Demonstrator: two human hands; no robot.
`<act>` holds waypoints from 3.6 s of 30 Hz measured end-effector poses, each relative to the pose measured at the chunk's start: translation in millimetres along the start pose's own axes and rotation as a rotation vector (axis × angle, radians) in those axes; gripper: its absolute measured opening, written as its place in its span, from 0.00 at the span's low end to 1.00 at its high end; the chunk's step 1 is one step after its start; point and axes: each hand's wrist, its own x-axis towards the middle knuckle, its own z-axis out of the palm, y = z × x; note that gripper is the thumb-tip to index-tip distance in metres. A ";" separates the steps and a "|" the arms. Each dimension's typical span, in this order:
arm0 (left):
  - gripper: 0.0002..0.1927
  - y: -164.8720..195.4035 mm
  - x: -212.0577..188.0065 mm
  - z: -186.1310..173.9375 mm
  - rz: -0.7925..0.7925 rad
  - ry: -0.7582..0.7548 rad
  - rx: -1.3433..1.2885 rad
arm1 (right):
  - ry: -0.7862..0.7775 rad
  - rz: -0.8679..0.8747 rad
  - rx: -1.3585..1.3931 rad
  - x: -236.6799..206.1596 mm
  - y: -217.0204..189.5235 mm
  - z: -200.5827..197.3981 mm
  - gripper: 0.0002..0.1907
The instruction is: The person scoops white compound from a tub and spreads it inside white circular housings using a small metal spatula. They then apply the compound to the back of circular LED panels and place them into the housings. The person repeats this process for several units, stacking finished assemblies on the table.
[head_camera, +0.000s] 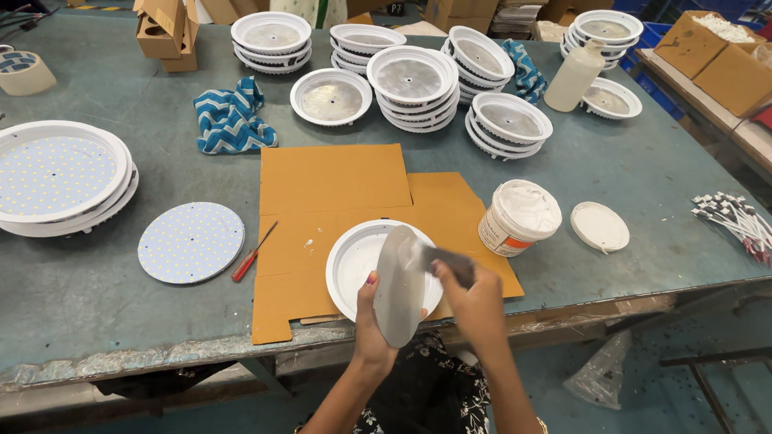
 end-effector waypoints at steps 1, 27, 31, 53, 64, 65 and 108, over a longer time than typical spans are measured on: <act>0.38 -0.1 -0.5 1.3 -0.004 0.006 -0.017 | 0.013 0.023 -0.054 4.8 4.9 -1.8 0.15; 0.43 15.7 1.4 33.9 -0.040 -0.009 0.281 | -0.078 -0.019 -0.088 -22.0 -39.0 2.5 0.16; 0.40 10.0 3.6 30.8 -0.104 0.018 0.188 | 0.047 -0.051 -0.133 2.3 -29.7 3.6 0.15; 0.35 41.5 4.2 46.4 -0.138 0.036 -0.216 | -0.078 -0.453 -0.311 -40.8 -13.2 -4.5 0.15; 0.35 29.8 9.1 40.7 -0.016 0.091 -0.199 | -0.043 -0.311 -0.367 -36.0 -1.8 13.7 0.21; 0.35 28.0 9.9 40.7 0.010 0.085 -0.212 | -0.041 -0.294 -0.347 -44.6 -5.9 15.5 0.21; 0.38 20.4 19.2 14.6 0.041 -0.039 -0.191 | -0.166 -0.238 -0.162 -2.4 -9.3 15.7 0.18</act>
